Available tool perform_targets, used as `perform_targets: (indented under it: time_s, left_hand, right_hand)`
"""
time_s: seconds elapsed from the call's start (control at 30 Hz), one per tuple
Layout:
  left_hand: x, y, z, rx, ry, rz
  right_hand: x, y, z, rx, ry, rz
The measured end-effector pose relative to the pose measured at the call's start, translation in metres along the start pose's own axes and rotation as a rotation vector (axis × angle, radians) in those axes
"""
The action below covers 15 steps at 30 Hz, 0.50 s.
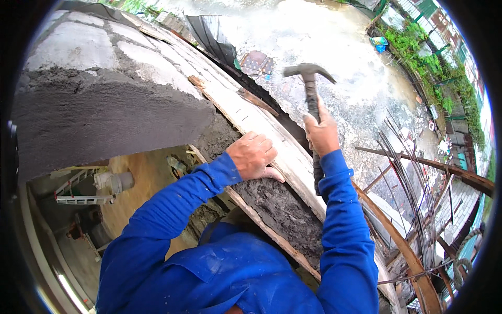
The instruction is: The person positions a wooden board against a concrete form containing wet mortar and drives nails into the wood with a hammer.
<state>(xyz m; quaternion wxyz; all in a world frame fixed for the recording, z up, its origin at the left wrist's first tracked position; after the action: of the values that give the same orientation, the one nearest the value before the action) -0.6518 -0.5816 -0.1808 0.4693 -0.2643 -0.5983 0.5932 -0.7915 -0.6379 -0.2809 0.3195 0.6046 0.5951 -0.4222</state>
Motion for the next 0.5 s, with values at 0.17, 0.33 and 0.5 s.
perform_targets:
  time_s: [0.17, 0.33, 0.5]
  left_hand:
    - [0.006, -0.004, 0.001, 0.088, 0.071, 0.017]
    - [0.002, -0.003, 0.001, 0.014, 0.026, 0.019]
    - [0.004, -0.003, 0.001, 0.043, 0.038, -0.001]
  right_hand:
    - [-0.002, 0.074, -0.011, -0.235, -0.481, -0.444]
    - [-0.002, 0.015, 0.022, -0.086, -0.084, -0.257]
    - [0.015, 0.039, 0.003, -0.085, -0.320, -0.196]
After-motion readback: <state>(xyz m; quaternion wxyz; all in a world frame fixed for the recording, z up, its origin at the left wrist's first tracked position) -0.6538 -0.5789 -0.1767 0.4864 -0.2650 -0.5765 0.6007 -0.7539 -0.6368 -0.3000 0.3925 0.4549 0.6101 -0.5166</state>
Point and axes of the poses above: each hand's wrist, its own z-axis towards the middle knuckle, its own y-axis out of the palm, x = y × z, the point moved 10 cm from there along z, towards the middle knuckle, and after that the axes turned 4 degrees about y, right-handed, at the moved point
